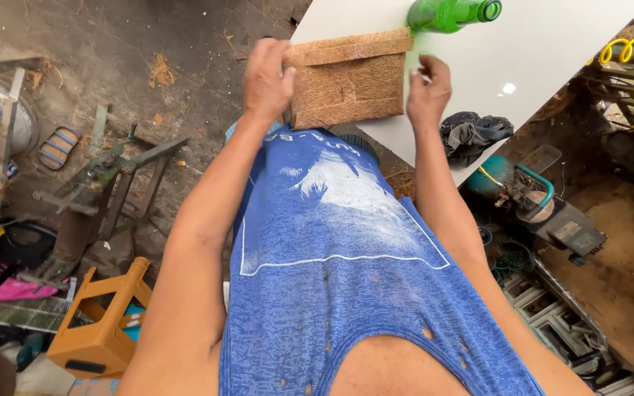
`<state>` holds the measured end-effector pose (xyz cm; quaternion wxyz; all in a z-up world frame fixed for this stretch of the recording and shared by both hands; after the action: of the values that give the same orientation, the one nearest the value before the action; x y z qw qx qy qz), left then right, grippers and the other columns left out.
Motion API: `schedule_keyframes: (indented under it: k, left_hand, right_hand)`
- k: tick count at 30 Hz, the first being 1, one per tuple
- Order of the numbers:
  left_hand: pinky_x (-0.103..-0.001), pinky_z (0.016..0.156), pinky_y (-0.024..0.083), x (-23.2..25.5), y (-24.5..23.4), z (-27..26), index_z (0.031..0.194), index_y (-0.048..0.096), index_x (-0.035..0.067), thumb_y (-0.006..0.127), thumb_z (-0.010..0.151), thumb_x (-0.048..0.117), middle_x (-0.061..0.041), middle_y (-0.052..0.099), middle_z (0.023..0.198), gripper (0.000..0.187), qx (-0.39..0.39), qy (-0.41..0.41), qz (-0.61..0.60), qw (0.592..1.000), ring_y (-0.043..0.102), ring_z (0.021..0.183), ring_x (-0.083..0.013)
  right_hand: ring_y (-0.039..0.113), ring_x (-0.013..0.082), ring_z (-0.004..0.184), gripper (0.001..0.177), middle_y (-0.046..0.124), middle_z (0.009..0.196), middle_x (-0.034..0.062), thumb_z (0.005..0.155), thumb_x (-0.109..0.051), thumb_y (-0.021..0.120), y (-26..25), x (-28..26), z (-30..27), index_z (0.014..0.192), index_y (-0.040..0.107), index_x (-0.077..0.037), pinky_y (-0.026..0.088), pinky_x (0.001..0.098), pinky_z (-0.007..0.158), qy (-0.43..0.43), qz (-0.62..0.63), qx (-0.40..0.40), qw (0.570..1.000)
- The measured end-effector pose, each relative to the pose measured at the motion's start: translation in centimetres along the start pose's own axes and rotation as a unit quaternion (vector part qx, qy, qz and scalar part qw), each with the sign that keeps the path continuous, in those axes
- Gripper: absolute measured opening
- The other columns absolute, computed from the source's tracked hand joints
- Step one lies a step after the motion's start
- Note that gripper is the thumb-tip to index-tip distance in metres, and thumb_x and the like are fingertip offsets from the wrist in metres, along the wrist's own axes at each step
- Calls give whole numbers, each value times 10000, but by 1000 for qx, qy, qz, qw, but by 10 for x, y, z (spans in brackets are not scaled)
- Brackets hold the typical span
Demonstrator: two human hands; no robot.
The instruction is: Making a small pouch from coconut fiber sheets by measuring, cutting, and folding the material around a bottle mold.
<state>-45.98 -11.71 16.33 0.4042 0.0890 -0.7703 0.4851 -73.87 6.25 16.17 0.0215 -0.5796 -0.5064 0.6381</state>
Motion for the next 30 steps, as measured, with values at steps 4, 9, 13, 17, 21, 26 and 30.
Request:
schedule_keyframes:
  k: [4, 9, 13, 17, 21, 26, 30]
  left_hand:
    - [-244, 742, 596, -58, -10, -21, 1119, 678, 130, 734, 827, 98, -75, 624, 1139, 299, 88, -136, -125, 979, 627, 765, -111]
    - [-250, 769, 570, -156, 19, -60, 1048, 729, 134, 759, 786, 127, -25, 746, 905, 264, 178, -274, -215, 920, 701, 820, -101]
    - [-297, 705, 531, -162, 32, -89, 1029, 738, 165, 770, 790, 171, -16, 718, 842, 241, 150, -295, -170, 928, 711, 739, -139]
    - [-285, 687, 533, -145, 46, -101, 1018, 745, 146, 766, 794, 130, -49, 718, 844, 226, 129, -252, -164, 945, 702, 718, -161]
    - [-316, 698, 568, -95, 39, -95, 1017, 754, 125, 798, 776, 75, -92, 704, 874, 250, 112, -146, -125, 975, 726, 740, -241]
    - [-381, 808, 554, -22, 31, -67, 1044, 734, 130, 743, 831, 92, -71, 652, 920, 217, 96, 13, -66, 993, 693, 877, -298]
    - [-338, 763, 562, 34, 39, -37, 1026, 660, 126, 780, 771, 3, -31, 639, 986, 307, 83, 135, 58, 986, 623, 875, -197]
  right_hand:
    - [597, 120, 715, 130, 659, 811, 41, 867, -28, 646, 4, 72, -1, 980, 695, -70, 487, 242, 623, 148, 197, -10, 969]
    - [583, 75, 736, 180, 674, 851, -22, 842, -47, 689, 9, 87, -13, 998, 712, -134, 487, 215, 609, 188, 106, -104, 971]
    - [640, 140, 805, 178, 684, 869, 57, 849, -95, 735, 19, 110, -15, 1026, 738, -115, 513, 279, 680, 137, 80, -97, 983]
    - [655, 174, 771, 123, 691, 832, 72, 858, -131, 720, 18, 106, -16, 977, 752, -130, 524, 304, 644, 143, 49, -89, 985]
    - [673, 183, 764, 99, 707, 813, 63, 854, -170, 716, 22, 110, -12, 939, 767, -166, 525, 321, 670, 121, 13, -79, 989]
    - [666, 206, 787, 107, 704, 832, 83, 865, -166, 707, 24, 113, -6, 956, 758, -141, 522, 342, 693, 102, 9, -90, 991]
    - [562, 90, 594, 250, 589, 689, -43, 737, -81, 584, 15, 92, -6, 941, 710, -154, 465, 249, 522, 189, 65, -70, 977]
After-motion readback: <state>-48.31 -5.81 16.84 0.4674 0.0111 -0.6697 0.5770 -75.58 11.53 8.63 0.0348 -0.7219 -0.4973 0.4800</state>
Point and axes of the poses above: each hand's wrist, its own z-axis towards the middle knuckle, its own y-axis out of the palm, x = y × z, the point moved 4 cm from there along z, towards the middle knuckle
